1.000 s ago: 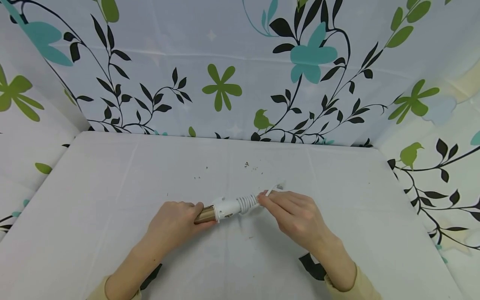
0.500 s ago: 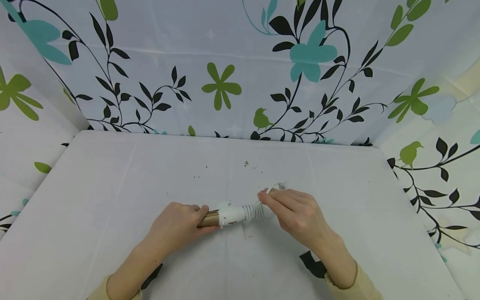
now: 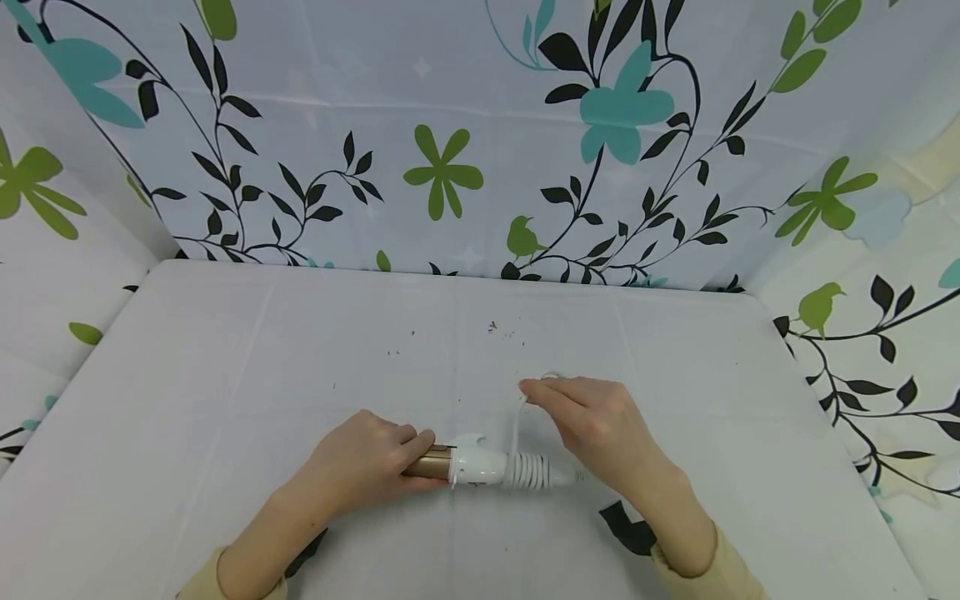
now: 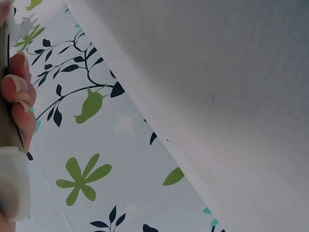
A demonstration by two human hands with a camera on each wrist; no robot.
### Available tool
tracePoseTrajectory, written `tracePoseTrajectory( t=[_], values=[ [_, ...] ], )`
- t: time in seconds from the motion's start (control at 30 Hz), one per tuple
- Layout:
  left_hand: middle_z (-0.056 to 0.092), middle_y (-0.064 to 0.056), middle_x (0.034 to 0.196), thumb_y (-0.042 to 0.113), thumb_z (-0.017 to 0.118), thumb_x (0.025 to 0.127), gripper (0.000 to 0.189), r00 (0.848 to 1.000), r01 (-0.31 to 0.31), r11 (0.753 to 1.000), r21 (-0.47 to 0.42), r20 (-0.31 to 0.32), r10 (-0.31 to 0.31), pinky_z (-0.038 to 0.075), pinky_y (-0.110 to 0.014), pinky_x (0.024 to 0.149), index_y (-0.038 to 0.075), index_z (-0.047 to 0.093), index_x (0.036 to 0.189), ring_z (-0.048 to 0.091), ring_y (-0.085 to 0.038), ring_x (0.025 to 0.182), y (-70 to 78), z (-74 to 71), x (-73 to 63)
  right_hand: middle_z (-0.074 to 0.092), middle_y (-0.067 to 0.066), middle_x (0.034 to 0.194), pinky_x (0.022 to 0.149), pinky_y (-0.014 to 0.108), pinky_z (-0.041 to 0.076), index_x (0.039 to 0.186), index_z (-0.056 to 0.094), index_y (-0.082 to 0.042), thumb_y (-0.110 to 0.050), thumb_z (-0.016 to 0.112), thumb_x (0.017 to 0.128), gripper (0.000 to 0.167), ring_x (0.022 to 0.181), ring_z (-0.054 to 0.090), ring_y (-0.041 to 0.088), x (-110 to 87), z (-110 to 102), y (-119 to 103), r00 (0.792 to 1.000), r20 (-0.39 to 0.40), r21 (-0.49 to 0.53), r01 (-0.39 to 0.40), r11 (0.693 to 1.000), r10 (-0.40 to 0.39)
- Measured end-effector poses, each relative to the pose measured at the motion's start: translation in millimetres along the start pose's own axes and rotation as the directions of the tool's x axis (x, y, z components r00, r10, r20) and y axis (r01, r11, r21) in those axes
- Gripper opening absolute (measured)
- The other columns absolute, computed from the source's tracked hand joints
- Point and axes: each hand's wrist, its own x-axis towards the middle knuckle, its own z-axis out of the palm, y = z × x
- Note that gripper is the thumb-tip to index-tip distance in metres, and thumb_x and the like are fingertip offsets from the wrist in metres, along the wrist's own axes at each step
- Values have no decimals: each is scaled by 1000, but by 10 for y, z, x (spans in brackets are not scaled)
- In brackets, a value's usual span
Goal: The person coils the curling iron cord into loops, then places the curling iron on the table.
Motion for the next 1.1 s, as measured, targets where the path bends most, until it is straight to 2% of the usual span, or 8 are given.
tracePoseTrajectory(
  t=[0.07, 0.2, 0.37, 0.43, 0.57, 0.7, 0.93, 1.1],
  values=[
    [46, 10, 53, 46, 91, 65, 49, 999, -17, 1000, -17, -33, 16, 32, -16, 41, 14, 58, 77, 38, -1, 41, -6, 4, -2, 76, 8, 90, 65, 28, 58, 103, 74, 1, 17, 82, 65, 42, 75, 74, 19, 5, -22, 8, 1000, 11, 6, -26, 1000, 26],
    [48, 10, 54, 45, 93, 63, 49, 997, -36, 999, -41, -77, 32, 33, -16, 42, 13, 60, 80, 41, 0, 42, -18, -15, -3, 76, 6, 87, 62, 24, 57, 104, 74, -1, 15, 83, 66, 42, 71, 74, 15, -2, -74, 18, 995, 49, 48, -89, 995, 86],
    [46, 12, 55, 45, 90, 65, 45, 994, -48, 997, -67, -99, 41, 31, -14, 42, 12, 63, 82, 37, 2, 42, -31, -71, 12, 76, 4, 85, 59, 21, 55, 104, 74, -2, 13, 82, 69, 39, 69, 72, 12, -17, -95, 37, 991, 79, 86, -117, 989, 111],
    [46, 12, 55, 47, 86, 72, 42, 994, -49, 996, -70, -101, 42, 30, -14, 42, 12, 65, 82, 36, 2, 42, -39, -89, 10, 76, 3, 84, 58, 20, 54, 104, 74, -2, 11, 82, 69, 38, 67, 71, 11, -23, -90, 41, 990, 87, 89, -117, 989, 109],
    [46, 12, 55, 52, 63, 92, 41, 990, -65, 995, -76, -130, 54, 28, -14, 42, 12, 66, 82, 32, 3, 42, -50, -97, 0, 75, 2, 82, 56, 16, 51, 102, 75, -3, 8, 83, 71, 34, 63, 69, 8, -35, -73, 41, 987, 111, 101, -130, 986, 119],
    [45, 12, 55, 53, 45, 100, 50, 982, -83, 992, -95, -178, 65, 25, -12, 43, 11, 66, 82, 30, 3, 42, -49, -85, 0, 75, 1, 82, 55, 13, 49, 100, 75, -4, 7, 82, 73, 30, 62, 67, 7, -38, -59, 38, 983, 134, 119, -145, 982, 129],
    [50, 11, 57, 50, 48, 99, 47, 971, -91, 988, -127, -232, 60, 28, -12, 43, 11, 67, 81, 33, 1, 41, -14, -124, 35, 75, 0, 81, 53, 10, 44, 99, 76, -4, 9, 81, 73, 29, 62, 66, 5, -49, -57, 66, 980, 163, 186, -142, 972, 112],
    [54, 11, 59, 47, 53, 97, 42, 957, -127, 981, -146, -279, 82, 31, -10, 44, 11, 66, 81, 34, 1, 43, 31, -152, 78, 75, -2, 82, 59, 9, 47, 102, 76, -4, 9, 79, 76, 28, 69, 68, 1, -64, -85, 100, 967, 244, 305, -146, 941, 71]
  ],
)
